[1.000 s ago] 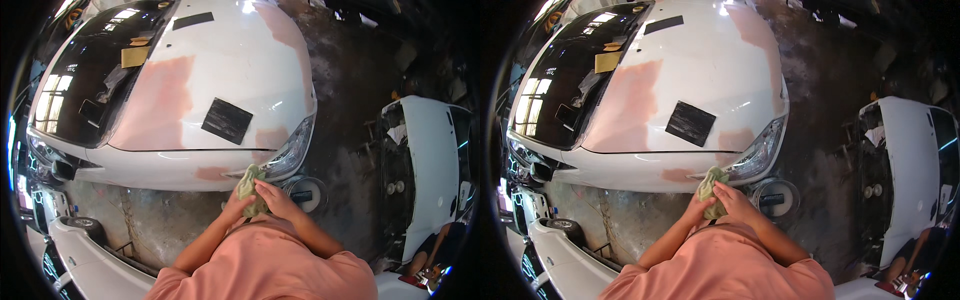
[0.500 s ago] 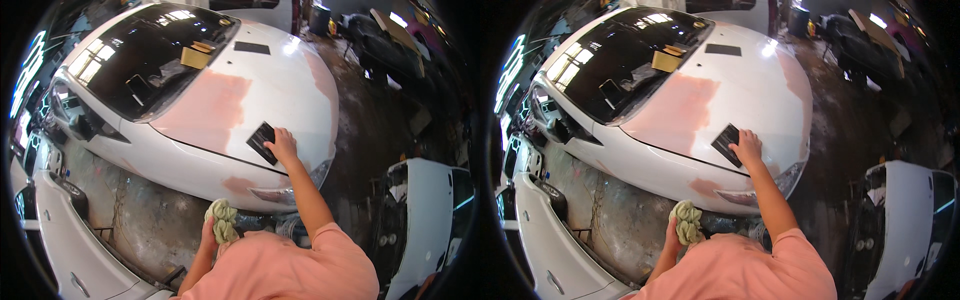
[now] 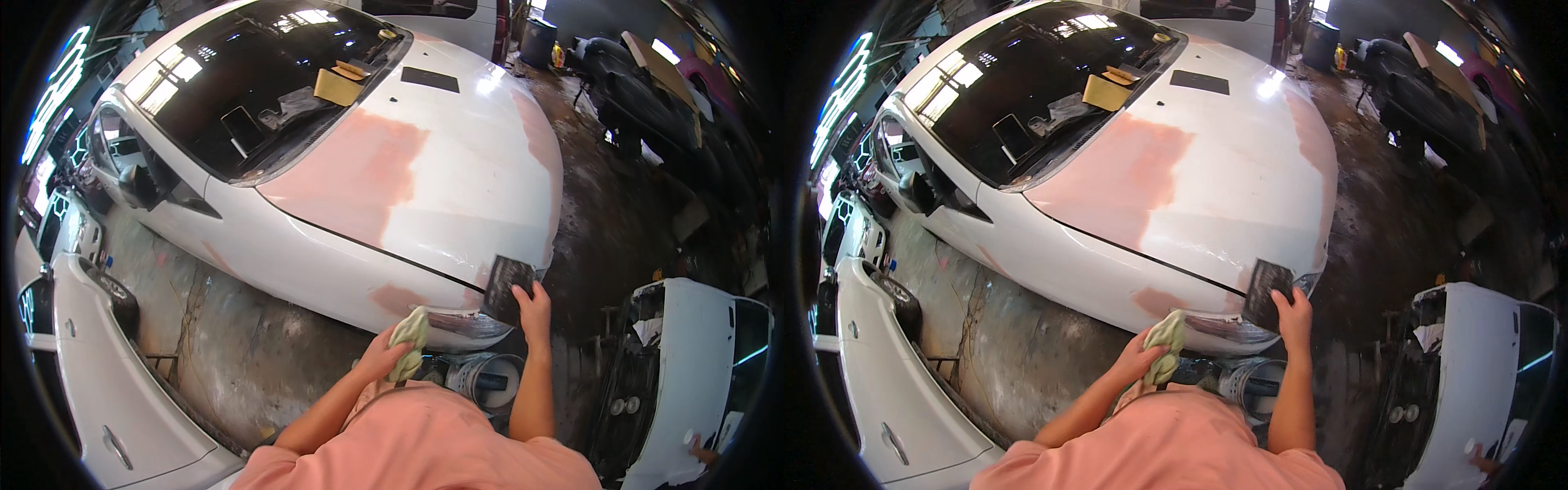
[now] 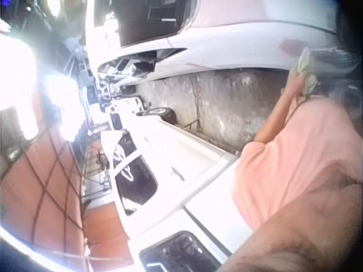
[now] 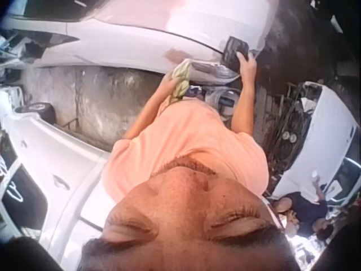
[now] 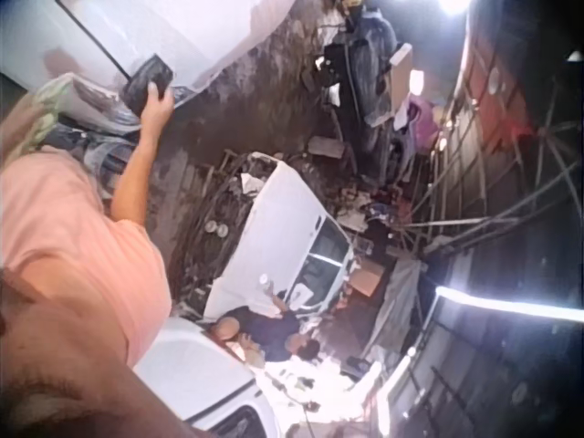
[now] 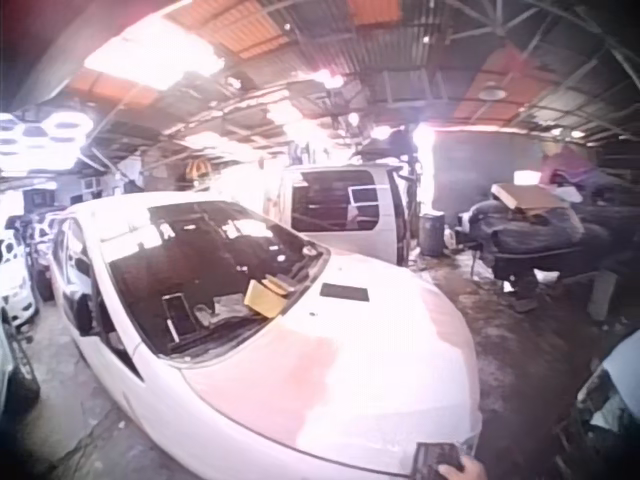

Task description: The person sands the front hood of a white car using a sanding block and a cloth, frequently rinsing the sanding block in a bucket of water.

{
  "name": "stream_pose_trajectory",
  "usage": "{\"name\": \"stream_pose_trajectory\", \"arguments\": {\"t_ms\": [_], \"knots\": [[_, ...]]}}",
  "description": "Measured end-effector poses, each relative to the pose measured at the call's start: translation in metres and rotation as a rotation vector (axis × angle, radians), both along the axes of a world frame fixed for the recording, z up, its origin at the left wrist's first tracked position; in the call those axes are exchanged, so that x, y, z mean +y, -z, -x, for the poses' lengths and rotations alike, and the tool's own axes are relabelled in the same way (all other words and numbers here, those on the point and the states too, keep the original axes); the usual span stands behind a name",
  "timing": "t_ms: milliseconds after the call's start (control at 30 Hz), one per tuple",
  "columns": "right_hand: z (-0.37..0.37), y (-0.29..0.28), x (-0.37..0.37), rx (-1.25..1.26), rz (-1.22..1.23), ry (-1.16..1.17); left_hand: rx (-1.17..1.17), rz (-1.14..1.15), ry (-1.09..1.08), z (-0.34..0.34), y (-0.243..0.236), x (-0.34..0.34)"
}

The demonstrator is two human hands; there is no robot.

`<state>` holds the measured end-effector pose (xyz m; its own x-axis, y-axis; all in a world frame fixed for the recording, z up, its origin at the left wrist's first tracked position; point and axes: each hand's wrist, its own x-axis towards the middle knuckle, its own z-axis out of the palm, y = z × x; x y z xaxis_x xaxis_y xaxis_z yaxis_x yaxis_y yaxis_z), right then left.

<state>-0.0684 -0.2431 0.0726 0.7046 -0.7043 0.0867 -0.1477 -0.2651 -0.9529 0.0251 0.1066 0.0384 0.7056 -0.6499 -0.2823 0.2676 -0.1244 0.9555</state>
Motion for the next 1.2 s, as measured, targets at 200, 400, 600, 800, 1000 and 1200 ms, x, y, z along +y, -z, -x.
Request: {"name": "stream_pose_trajectory", "arguments": {"t_ms": [200, 400, 600, 800, 1000, 1200], "knots": [[0.114, 0.012, 0.013, -0.057, -0.243, 0.283, -0.728, -0.06, 0.209, -0.102, -0.067, -0.162], [0.16, 0.026, 0.041, -0.076, -0.287, 0.419, -1.261, -0.607, 0.24, -0.209, -0.084, -0.282], [0.175, 0.043, 0.067, -0.263, -0.561, 0.59, -1.421, -0.399, -0.074, -0.187, -0.046, -0.303], [0.184, 0.078, 0.079, -0.461, -0.88, 0.645, -0.999, 0.071, 0.097, 0.0, 0.03, -0.224], [0.131, 0.09, 0.141, -0.557, -1.184, 0.484, 0.128, 0.098, 0.537, 0.038, 0.054, -0.096], [0.077, 0.095, 0.241, -0.495, -1.223, 0.398, 0.455, 0.175, 0.36, -0.003, 0.022, -0.017]]}}
